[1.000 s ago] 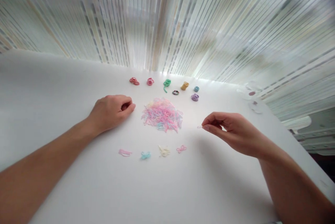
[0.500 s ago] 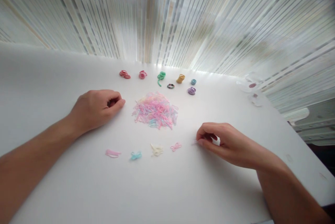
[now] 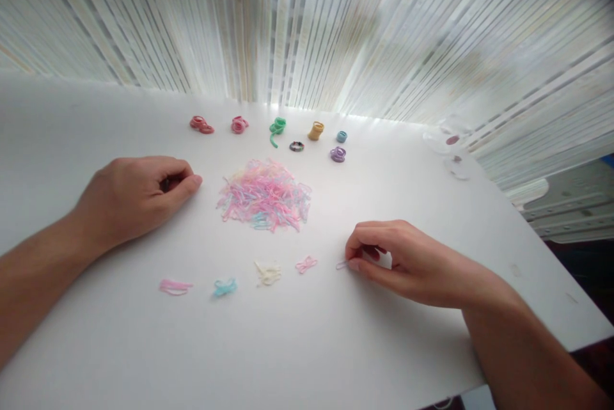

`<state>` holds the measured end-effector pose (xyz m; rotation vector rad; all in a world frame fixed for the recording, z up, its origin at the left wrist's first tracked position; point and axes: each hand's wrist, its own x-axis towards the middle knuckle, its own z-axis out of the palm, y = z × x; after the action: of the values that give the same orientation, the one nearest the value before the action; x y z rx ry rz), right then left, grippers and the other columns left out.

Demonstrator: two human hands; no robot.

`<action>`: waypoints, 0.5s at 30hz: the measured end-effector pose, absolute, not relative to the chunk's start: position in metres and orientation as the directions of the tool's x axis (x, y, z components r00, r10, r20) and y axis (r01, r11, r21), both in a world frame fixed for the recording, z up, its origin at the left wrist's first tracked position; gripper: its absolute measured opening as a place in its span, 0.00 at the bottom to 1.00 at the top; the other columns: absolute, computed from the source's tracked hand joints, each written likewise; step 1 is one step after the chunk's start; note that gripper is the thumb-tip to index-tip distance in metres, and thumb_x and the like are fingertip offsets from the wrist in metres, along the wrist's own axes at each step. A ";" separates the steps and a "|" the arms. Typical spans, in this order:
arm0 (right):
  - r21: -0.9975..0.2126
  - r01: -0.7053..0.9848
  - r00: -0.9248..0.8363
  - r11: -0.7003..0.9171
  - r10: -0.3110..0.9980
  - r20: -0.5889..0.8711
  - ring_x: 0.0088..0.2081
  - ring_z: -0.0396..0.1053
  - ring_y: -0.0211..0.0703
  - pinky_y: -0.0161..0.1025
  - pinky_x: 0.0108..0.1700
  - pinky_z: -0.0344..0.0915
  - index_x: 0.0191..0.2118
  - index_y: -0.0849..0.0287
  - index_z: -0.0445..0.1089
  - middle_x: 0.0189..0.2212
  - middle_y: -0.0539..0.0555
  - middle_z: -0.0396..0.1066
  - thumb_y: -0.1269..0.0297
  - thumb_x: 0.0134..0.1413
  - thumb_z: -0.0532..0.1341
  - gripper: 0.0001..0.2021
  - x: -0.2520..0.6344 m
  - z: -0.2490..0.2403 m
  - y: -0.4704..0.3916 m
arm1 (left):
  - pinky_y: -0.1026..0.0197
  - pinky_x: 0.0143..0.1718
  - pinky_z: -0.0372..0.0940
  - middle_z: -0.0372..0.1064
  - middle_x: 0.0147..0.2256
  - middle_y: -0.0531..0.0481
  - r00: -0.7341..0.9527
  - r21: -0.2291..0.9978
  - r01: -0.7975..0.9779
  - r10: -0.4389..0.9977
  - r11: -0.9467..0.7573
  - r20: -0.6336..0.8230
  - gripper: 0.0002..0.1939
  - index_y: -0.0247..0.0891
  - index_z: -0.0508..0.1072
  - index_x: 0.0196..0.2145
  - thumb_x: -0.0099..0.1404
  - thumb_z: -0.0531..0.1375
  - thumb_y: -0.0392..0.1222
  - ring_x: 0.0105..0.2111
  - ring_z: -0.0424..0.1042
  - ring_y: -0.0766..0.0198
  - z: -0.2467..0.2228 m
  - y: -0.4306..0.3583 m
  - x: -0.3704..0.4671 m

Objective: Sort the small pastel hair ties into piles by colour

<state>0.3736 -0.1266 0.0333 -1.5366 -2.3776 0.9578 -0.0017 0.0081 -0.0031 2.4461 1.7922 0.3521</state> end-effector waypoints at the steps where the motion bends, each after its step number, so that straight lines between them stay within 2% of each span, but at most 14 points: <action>1: -0.583 0.766 -0.460 0.269 0.864 -0.205 0.30 0.66 0.38 0.35 0.34 0.62 0.37 0.55 0.75 0.29 0.49 0.73 0.72 0.61 0.62 0.06 0.375 0.033 -0.126 | 0.61 0.34 0.53 0.71 0.28 0.53 0.285 0.205 0.930 0.950 -0.306 0.128 0.18 0.41 0.73 0.31 0.67 0.53 0.56 0.29 0.65 0.63 -0.002 0.008 -0.002; 9: -0.601 0.766 -0.395 0.226 0.904 -0.163 0.29 0.65 0.38 0.36 0.33 0.63 0.36 0.55 0.76 0.28 0.49 0.73 0.70 0.61 0.62 0.05 0.384 0.031 -0.119 | 0.60 0.33 0.53 0.70 0.28 0.52 0.287 0.213 0.927 0.949 -0.310 0.134 0.18 0.40 0.73 0.31 0.67 0.53 0.56 0.29 0.65 0.63 -0.003 0.008 -0.002; 12: -0.621 0.763 -0.306 0.176 0.946 -0.108 0.28 0.65 0.38 0.37 0.31 0.61 0.36 0.55 0.76 0.28 0.49 0.73 0.65 0.62 0.63 0.05 0.389 0.026 -0.114 | 0.60 0.33 0.53 0.70 0.28 0.52 0.299 0.220 0.922 0.946 -0.320 0.123 0.18 0.40 0.72 0.30 0.67 0.53 0.56 0.29 0.64 0.64 -0.002 0.008 -0.001; 15: -0.642 0.758 -0.178 0.116 0.983 -0.033 0.28 0.64 0.39 0.38 0.31 0.60 0.34 0.55 0.75 0.26 0.49 0.71 0.57 0.65 0.63 0.10 0.394 0.017 -0.107 | 0.59 0.34 0.53 0.70 0.28 0.52 0.304 0.243 0.916 0.948 -0.319 0.100 0.19 0.40 0.72 0.30 0.68 0.53 0.56 0.29 0.64 0.63 0.000 0.006 0.000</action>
<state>0.3943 -0.1070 0.0174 -1.6891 -1.9987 0.7574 -0.0002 0.0056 0.0004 2.4203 1.7432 0.3384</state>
